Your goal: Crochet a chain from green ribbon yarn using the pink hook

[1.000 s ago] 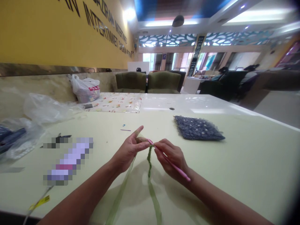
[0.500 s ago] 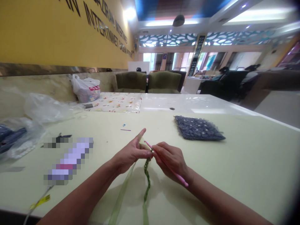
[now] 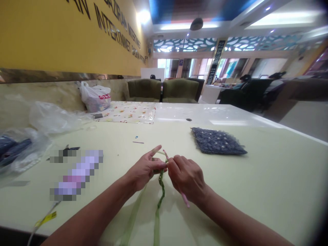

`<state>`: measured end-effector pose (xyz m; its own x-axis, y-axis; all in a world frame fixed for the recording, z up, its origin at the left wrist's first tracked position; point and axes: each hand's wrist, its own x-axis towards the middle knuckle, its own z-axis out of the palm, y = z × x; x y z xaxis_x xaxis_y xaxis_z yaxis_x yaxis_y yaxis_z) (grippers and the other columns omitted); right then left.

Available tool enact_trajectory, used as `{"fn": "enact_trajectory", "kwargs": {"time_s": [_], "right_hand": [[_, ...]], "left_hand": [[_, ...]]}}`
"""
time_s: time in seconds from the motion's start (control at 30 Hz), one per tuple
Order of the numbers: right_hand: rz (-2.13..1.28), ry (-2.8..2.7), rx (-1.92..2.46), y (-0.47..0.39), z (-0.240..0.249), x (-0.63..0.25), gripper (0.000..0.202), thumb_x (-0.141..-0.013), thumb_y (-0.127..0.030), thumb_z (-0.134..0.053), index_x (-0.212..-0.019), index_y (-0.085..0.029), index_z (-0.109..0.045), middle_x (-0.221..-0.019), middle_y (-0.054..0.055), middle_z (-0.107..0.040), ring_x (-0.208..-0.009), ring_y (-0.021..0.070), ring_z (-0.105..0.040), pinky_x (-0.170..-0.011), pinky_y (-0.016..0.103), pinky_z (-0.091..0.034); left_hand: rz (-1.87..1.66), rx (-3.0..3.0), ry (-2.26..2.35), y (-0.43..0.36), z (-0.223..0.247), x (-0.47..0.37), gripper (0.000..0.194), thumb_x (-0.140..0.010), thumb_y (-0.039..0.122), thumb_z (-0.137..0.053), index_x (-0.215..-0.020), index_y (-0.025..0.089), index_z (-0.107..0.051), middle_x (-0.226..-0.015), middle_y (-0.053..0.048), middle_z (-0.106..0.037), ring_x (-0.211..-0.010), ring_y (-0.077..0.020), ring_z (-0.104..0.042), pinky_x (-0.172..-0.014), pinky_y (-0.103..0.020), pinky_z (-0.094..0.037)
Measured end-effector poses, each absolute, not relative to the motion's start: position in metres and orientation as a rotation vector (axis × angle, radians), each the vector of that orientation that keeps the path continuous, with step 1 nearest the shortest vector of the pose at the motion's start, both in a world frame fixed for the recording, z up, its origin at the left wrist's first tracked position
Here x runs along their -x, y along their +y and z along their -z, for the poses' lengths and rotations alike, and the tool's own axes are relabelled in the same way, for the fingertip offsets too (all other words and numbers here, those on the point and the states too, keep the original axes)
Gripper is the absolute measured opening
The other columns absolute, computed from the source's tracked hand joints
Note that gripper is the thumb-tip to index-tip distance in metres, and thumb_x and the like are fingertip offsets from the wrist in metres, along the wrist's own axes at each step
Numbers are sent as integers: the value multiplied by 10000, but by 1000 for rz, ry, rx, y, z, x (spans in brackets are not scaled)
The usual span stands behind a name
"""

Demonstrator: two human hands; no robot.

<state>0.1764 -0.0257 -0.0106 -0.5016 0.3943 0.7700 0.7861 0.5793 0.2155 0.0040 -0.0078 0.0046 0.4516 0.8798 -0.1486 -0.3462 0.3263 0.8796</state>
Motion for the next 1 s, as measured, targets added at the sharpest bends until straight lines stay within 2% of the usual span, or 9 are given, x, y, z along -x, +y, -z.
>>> {"fn": "enact_trajectory", "kwargs": {"time_s": [0.1, 0.23, 0.37, 0.47, 0.67, 0.8, 0.9, 1.0], "right_hand": [[711, -2108, 856, -30, 9, -178, 184, -889, -114, -517, -724, -193, -497, -621, 10, -485, -568, 145, -371, -545, 308, -226], [543, -2071, 729, -31, 10, -181, 164, -866, -86, -544, -762, -197, -483, -607, -13, -457, -547, 133, -360, -538, 298, -259], [398, -2034, 679, -28, 12, -182, 153, -861, -80, -541, -789, -203, -486, -605, -30, -423, -534, 125, -353, -525, 290, -272], [262, -2026, 667, -27, 13, -184, 160, -862, -81, -524, -776, -209, -484, -611, -29, -420, -535, 123, -370, -527, 280, -287], [-121, -1964, 671, -27, 4, -187, 187, -895, -116, -492, -732, -208, -489, -617, -27, -453, -531, 110, -416, -513, 250, -320], [-395, -1904, 749, -26, -2, -189, 217, -919, -167, -486, -706, -203, -508, -602, -37, -469, -512, 97, -426, -486, 227, -358], [-320, -1927, 731, -22, 1, -189, 106, -910, -158, -520, -871, -200, -609, -735, -1, -575, -603, 109, -539, -555, 234, -442], [-269, -1969, 686, -18, 6, -187, 252, -918, -141, -522, -1133, -232, -616, -1006, 57, -641, -827, 140, -641, -709, 258, -528]], "left_hand": [[-729, -784, 570, -5, -9, 1, 798, -733, 67, -709, -1447, 153, -362, -871, -21, -660, -727, -109, -609, -898, -361, -445], [-754, -783, 483, -3, -13, 5, 768, -727, 0, -659, -1428, 150, -385, -723, 38, -609, -647, -89, -585, -888, -354, -460], [-804, -780, 453, -2, -16, 8, 737, -737, -4, -621, -1422, 143, -395, -661, 69, -556, -592, -76, -550, -966, -410, -438], [-839, -787, 465, 0, -18, 11, 681, -729, -6, -601, -1380, 135, -459, -618, 75, -511, -606, -83, -544, -1007, -423, -418], [-926, -797, 477, 4, -17, 14, 571, -705, 14, -596, -1267, 120, -582, -691, 46, -544, -643, -82, -545, -1058, -410, -371], [-909, -861, 526, 3, -14, 10, 536, -689, 22, -646, -1212, 135, -631, -698, 42, -553, -663, -86, -546, -1049, -452, -370], [-843, -975, 550, 0, -10, 4, 528, -682, 57, -709, -1199, 145, -650, -726, 28, -569, -660, -88, -533, -1002, -428, -391], [-800, -1056, 576, -4, -8, -1, 510, -686, 108, -747, -1185, 176, -668, -792, 1, -591, -697, -100, -517, -923, -370, -403]]}}
